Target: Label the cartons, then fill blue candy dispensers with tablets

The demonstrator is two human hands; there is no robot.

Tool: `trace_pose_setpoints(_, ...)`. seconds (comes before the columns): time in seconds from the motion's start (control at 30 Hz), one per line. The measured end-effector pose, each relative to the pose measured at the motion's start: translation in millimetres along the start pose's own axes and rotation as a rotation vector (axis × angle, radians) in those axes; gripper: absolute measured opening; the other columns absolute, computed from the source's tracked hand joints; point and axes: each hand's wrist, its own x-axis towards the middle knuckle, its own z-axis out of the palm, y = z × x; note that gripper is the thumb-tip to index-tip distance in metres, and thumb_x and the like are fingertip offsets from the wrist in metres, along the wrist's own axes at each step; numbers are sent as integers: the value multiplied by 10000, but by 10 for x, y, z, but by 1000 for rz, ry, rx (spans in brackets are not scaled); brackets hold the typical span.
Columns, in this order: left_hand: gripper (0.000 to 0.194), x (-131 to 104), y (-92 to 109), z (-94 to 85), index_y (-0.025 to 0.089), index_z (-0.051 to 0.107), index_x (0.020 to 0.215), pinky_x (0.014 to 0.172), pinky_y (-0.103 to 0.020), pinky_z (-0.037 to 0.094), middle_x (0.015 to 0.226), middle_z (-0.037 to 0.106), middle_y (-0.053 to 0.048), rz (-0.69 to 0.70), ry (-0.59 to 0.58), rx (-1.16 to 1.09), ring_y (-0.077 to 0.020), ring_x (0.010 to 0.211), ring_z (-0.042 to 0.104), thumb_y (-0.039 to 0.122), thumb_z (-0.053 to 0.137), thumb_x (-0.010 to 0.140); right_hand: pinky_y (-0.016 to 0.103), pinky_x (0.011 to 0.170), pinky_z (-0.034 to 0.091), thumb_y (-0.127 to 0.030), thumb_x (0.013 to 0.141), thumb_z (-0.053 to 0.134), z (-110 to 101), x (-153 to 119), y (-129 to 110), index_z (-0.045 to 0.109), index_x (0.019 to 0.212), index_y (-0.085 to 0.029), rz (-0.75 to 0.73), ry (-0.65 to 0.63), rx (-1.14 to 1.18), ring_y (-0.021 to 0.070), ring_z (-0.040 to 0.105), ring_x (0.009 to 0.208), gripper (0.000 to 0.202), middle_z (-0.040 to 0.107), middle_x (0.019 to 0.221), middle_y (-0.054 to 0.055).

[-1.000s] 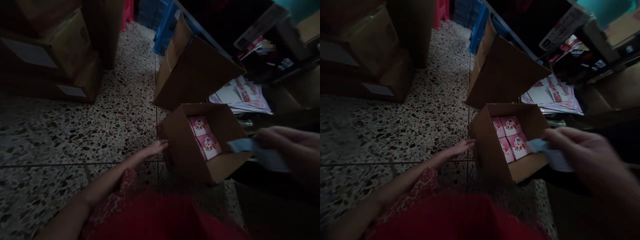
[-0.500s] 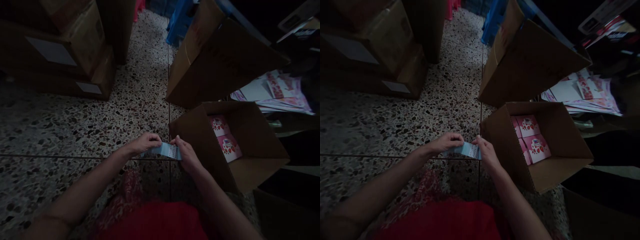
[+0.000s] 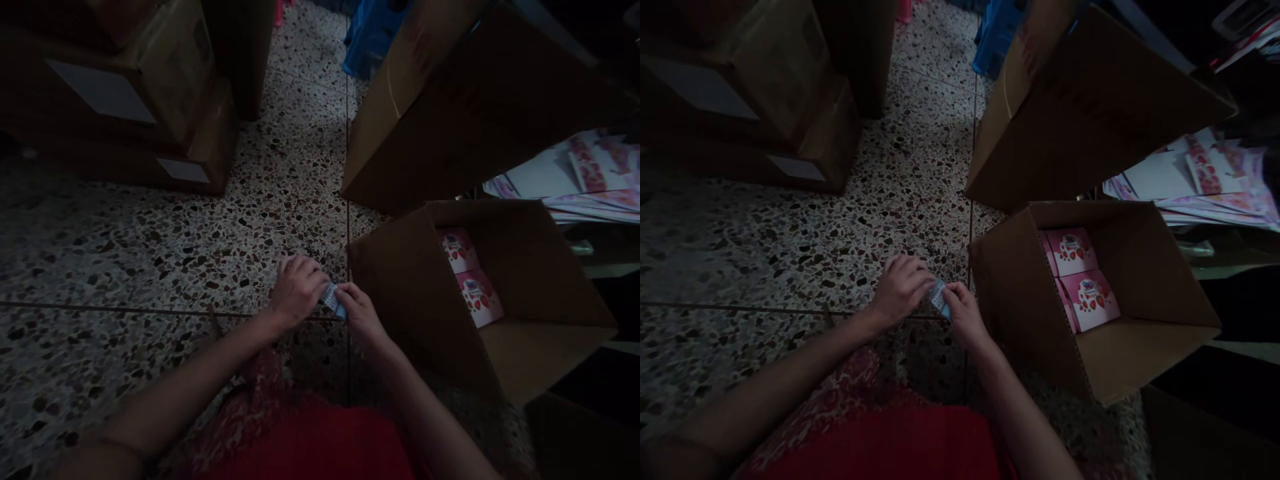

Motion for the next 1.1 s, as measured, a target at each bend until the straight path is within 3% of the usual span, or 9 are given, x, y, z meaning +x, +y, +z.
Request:
trace_pose_setpoints(0.27, 163, -155, -13, 232, 205, 686, 752, 778, -309, 411, 798, 642, -22, -195, -111, -162, -166, 821, 546, 236, 546, 830, 257, 645, 378, -375, 794, 514, 114, 12, 158, 555, 760, -218, -318, 58, -382, 145, 491, 686, 166, 533, 710, -10)
trace_pose_setpoints(0.4, 167, -174, -149, 268, 197, 680, 739, 699, -254, 425, 773, 655, -2, -398, -200, -280, -138, 744, 578, 212, 527, 802, 270, 661, 373, -342, 791, 483, 118, 16, 258, 554, 818, -210, -309, 145, -415, 154, 504, 717, 152, 561, 770, 8)
trace_pose_setpoints(0.47, 196, -177, -227, 252, 197, 677, 742, 684, -262, 418, 775, 660, -10, -430, -121, -200, -147, 740, 582, 239, 506, 827, 264, 621, 360, -323, 742, 522, 81, 32, 292, 574, 892, -205, -228, 194, -360, 145, 485, 670, 197, 543, 729, -11)
trace_pose_setpoints(0.57, 226, -171, -282, 232, 197, 679, 807, 768, -337, 397, 849, 674, -54, -196, 40, 63, -197, 848, 580, 267, 475, 874, 241, 531, 305, -344, 668, 613, 24, 47, 290, 623, 994, -211, -22, 86, -154, 116, 397, 543, 352, 466, 583, -60)
trace_pose_setpoints(0.7, 275, -161, -208, 296, 178, 665, 927, 783, -378, 391, 904, 677, -94, 230, -65, 131, -203, 861, 582, 230, 395, 918, 230, 500, 284, -374, 608, 699, 5, 38, 228, 663, 1038, -198, 171, -9, 185, 95, 398, 511, 466, 574, 621, -39)
trace_pose_setpoints(0.83, 302, -158, -157, 399, 193, 637, 1064, 803, -376, 399, 1073, 660, -104, 286, -140, 26, -195, 900, 589, 217, 370, 926, 215, 460, 297, -345, 587, 712, -32, 63, 214, 701, 933, -209, 229, 48, 348, 96, 452, 517, 372, 662, 734, -8)
trace_pose_setpoints(0.9, 287, -136, -172, 454, 231, 622, 1116, 848, -382, 396, 1117, 649, -89, 170, -99, -71, -202, 958, 579, 261, 420, 915, 204, 424, 284, -332, 586, 704, -68, 104, 235, 705, 892, -221, 236, 120, 418, 96, 457, 503, 326, 664, 725, -12)
trace_pose_setpoints(1.0, 274, -45, -204, 581, 199, 640, 1069, 878, -371, 415, 1077, 647, -96, -267, 42, -340, -213, 1010, 563, 331, 499, 874, 191, 376, 248, -316, 584, 709, -106, 181, 289, 694, 925, -235, 226, 183, 490, 87, 443, 465, 350, 655, 697, -29)
trace_pose_setpoints(1.1, 309, 92, -208, 775, 134, 647, 964, 758, -306, 469, 961, 662, -93, -615, -73, -823, -186, 870, 604, 385, 564, 803, 190, 374, 259, -326, 598, 703, -112, 259, 362, 683, 940, -243, 193, 198, 479, 85, 451, 466, 353, 667, 733, -35)
